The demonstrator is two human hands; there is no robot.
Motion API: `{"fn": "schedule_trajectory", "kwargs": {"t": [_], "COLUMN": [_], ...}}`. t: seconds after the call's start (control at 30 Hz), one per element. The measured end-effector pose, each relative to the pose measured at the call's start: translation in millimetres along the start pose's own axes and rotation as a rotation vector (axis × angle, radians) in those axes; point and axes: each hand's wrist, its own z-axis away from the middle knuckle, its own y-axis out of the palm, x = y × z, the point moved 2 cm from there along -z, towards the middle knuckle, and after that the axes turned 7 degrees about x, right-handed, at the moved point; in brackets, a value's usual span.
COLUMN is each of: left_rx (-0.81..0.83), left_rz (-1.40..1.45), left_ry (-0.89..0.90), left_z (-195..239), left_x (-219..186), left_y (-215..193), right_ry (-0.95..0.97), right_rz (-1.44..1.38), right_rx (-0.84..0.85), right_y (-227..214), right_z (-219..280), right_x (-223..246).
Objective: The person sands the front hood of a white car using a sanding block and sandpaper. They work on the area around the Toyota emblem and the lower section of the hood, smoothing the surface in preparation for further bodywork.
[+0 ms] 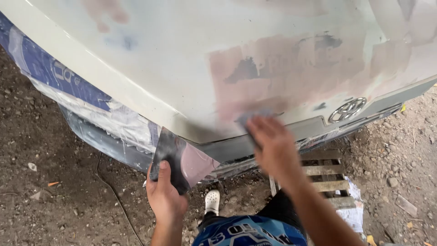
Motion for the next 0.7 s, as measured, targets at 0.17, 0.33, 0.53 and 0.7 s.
{"fn": "schedule_trajectory", "kwargs": {"t": [0.17, 0.33, 0.53, 0.7], "left_rx": [-0.052, 0.074, 0.065, 0.052], "left_rz": [0.0, 0.066, 0.086, 0.082], "left_ry": [-0.075, -0.091, -0.149, -0.144], "left_z": [13.5, 24.0, 25.3, 20.5], "left_x": [-0.7, 36.4, 25.6, 28.2], "left_y": [11.0, -6.0, 16.5, 14.4], "right_ry": [-0.075, -0.089, -0.117, 0.039], "right_rz": [-0.02, -0.047, 0.039, 0.017], "right_rx": [-0.117, -0.114, -0.117, 0.045], "right_y": [-62.7, -72.9, -60.7, -84.2], "right_z": [-98.9, -153.2, -128.6, -128.8], "right_x": [-60.6, -62.2, -54.5, -38.8]}}
